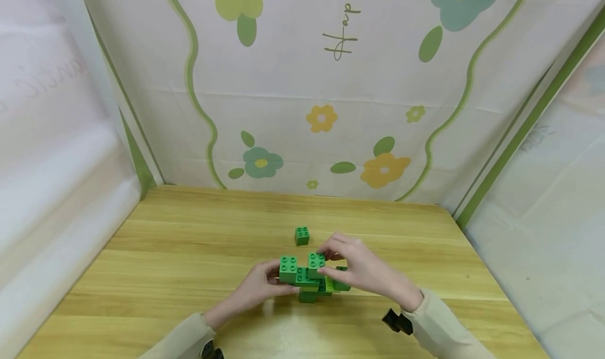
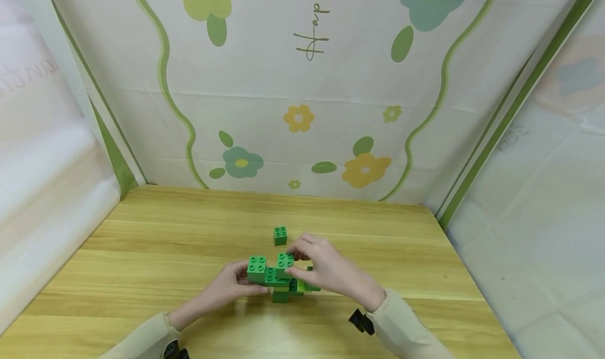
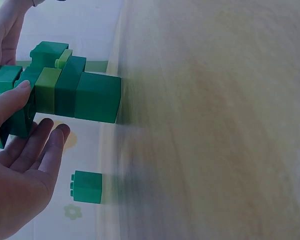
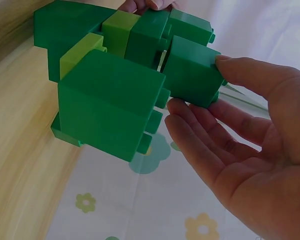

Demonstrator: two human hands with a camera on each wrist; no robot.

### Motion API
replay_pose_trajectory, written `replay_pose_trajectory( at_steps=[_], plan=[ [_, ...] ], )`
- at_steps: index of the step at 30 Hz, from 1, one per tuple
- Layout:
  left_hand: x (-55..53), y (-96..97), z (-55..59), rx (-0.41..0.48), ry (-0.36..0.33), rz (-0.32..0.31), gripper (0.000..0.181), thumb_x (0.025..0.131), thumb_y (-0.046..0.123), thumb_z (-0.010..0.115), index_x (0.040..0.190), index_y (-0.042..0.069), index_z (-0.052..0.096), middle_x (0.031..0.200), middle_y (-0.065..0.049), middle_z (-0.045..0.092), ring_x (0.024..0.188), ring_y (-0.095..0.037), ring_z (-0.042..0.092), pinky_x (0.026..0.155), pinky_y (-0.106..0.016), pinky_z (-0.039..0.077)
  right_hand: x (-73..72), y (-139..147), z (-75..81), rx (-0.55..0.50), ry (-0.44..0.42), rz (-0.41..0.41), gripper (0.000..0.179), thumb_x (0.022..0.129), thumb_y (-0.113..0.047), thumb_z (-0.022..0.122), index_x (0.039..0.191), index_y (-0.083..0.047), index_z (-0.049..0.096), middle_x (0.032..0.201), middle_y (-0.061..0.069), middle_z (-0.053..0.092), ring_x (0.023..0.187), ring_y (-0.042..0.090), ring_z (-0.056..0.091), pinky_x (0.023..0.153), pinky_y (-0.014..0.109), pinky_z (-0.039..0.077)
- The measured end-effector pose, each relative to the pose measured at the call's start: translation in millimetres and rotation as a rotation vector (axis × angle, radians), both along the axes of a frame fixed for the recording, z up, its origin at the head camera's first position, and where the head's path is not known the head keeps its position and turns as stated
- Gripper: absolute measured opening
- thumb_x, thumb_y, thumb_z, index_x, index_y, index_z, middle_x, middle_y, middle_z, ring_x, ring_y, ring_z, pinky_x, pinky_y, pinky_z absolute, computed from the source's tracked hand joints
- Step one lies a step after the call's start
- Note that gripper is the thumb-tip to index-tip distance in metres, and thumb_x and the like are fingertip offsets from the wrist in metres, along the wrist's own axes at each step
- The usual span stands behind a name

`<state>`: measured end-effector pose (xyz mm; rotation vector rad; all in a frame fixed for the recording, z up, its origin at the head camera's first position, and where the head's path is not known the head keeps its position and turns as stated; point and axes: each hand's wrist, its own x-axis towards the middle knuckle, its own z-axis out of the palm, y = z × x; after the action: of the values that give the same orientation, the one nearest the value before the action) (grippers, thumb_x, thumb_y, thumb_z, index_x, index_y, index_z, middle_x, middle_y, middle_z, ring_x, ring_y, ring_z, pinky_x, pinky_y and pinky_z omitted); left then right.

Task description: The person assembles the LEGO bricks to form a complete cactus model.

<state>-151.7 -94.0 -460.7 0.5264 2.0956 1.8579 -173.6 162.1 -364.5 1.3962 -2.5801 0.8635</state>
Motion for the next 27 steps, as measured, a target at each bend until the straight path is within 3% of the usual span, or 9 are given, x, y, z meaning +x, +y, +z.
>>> replay_pose_trajectory(
  at_steps=[12, 23, 27],
  plan=[
    [-0.1, 0.2, -1.2, 0.002, 0.002, -0.002, 0.054, 0.083, 0.016, 0.08, 0.131, 0.0, 0.059, 0.123, -0.021, 0.067, 0.106, -0.027, 0.071, 0.088, -0.025, 0.06, 0.2, -3.1, -3.9, -0.003, 0.008, 0.033, 0.025, 0.088, -0.015, 0.075, 0.11, -0.008, 0.065, 0.102, 0.002, 0.066, 0.088, 0.007, 0.067, 0.076, 0.018, 0.06],
    [-1.3, 0.4, -4.0, -0.004, 0.014, 0.005, 0.055, 0.082, 0.014, 0.08, 0.13, -0.002, 0.059, 0.121, -0.022, 0.068, 0.105, -0.027, 0.071, 0.088, -0.024, 0.06, 2.9, -4.4, -4.6, 0.016, -0.017, 0.031, 0.026, 0.088, -0.017, 0.076, 0.11, -0.008, 0.065, 0.101, 0.001, 0.064, 0.085, 0.015, 0.067, 0.073, 0.024, 0.061],
    [-2.2, 0.6, -4.8, -0.004, 0.021, 0.009, 0.055, 0.082, 0.014, 0.081, 0.13, -0.002, 0.059, 0.121, -0.022, 0.068, 0.104, -0.028, 0.071, 0.088, -0.024, 0.06, 3.2, -5.7, -4.7, 0.021, -0.005, 0.026, 0.026, 0.088, -0.016, 0.076, 0.109, -0.009, 0.065, 0.101, 0.001, 0.065, 0.087, 0.011, 0.066, 0.075, 0.024, 0.061]
  ],
)
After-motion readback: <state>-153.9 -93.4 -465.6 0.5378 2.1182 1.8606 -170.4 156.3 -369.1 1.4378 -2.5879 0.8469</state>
